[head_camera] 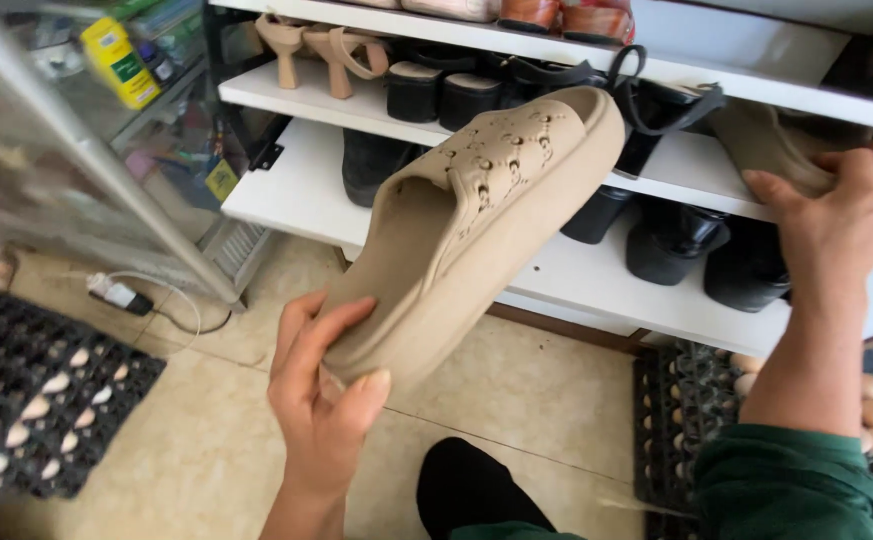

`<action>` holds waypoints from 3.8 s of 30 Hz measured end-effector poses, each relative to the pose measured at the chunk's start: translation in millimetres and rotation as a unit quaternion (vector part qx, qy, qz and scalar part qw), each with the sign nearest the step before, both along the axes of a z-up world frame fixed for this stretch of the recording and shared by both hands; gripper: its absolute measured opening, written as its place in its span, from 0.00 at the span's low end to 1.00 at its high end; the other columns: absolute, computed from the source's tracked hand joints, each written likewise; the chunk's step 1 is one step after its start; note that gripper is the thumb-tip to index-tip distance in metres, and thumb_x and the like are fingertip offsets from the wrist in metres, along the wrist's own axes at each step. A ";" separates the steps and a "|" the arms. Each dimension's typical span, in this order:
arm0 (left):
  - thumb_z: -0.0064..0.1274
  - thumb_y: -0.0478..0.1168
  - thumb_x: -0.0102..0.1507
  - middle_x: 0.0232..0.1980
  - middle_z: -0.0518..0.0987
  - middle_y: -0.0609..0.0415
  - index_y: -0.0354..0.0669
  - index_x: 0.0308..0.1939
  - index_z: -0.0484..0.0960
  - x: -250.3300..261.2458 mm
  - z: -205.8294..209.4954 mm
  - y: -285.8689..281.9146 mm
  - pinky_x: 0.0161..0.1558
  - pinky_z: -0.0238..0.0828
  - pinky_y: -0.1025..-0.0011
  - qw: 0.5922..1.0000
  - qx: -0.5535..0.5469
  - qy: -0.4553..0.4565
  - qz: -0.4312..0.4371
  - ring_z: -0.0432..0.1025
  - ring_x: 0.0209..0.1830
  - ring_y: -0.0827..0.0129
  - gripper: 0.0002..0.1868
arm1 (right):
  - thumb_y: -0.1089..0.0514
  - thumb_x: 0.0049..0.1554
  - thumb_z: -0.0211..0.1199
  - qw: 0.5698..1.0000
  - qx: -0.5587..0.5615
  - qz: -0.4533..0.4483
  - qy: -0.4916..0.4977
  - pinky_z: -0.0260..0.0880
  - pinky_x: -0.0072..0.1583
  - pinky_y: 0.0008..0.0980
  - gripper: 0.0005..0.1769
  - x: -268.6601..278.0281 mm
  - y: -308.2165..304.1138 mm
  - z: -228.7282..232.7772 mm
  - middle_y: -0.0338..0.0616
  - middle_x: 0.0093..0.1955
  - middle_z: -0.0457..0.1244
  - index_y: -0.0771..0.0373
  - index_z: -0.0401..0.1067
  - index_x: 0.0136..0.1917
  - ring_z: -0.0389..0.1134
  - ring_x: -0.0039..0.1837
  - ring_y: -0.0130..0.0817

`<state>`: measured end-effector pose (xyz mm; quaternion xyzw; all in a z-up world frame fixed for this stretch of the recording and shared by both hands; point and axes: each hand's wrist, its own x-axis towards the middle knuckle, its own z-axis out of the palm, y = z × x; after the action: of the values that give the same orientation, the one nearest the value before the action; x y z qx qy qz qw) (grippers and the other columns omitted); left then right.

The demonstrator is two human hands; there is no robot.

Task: Organizing shoes on a multi-tier rack and inspecting/repairing a sandal.

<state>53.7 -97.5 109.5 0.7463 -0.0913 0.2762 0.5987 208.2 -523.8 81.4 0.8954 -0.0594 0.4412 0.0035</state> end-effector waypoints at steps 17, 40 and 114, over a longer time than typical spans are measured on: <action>0.50 0.41 0.44 0.50 0.70 0.44 0.38 0.45 0.77 136.1 134.5 61.0 0.47 0.64 0.66 0.985 0.091 0.008 -0.148 0.67 0.45 0.60 0.25 | 0.45 0.47 0.73 0.976 0.053 -0.170 0.129 0.64 0.44 0.34 0.23 16.4 31.6 38.2 0.43 0.42 0.68 0.62 0.75 0.49 0.67 0.37 0.38; 0.51 0.56 0.59 0.29 0.69 0.51 0.41 0.31 0.77 286.9 169.2 -126.1 0.23 0.58 0.69 0.907 0.316 -0.232 -0.156 0.58 0.23 0.67 0.20 | 0.45 0.47 0.65 0.959 0.163 -0.165 0.161 0.61 0.55 0.43 0.27 15.9 61.8 74.5 0.46 0.55 0.65 0.67 0.69 0.52 0.63 0.55 0.50; 0.53 0.42 0.58 0.47 0.69 0.17 0.32 0.42 0.71 323.9 115.6 -235.0 0.38 0.72 0.47 0.791 0.445 -0.178 -0.380 0.62 0.54 0.18 0.17 | 0.43 0.55 0.59 0.978 -0.012 -0.143 0.150 0.64 0.45 0.40 0.20 73.7 25.6 143.2 0.49 0.57 0.65 0.59 0.77 0.49 0.65 0.52 0.48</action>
<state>377.6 -332.5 225.2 0.7731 -0.5853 0.0833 0.2298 281.9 -498.2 224.6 0.9335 -0.1803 0.2977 0.0866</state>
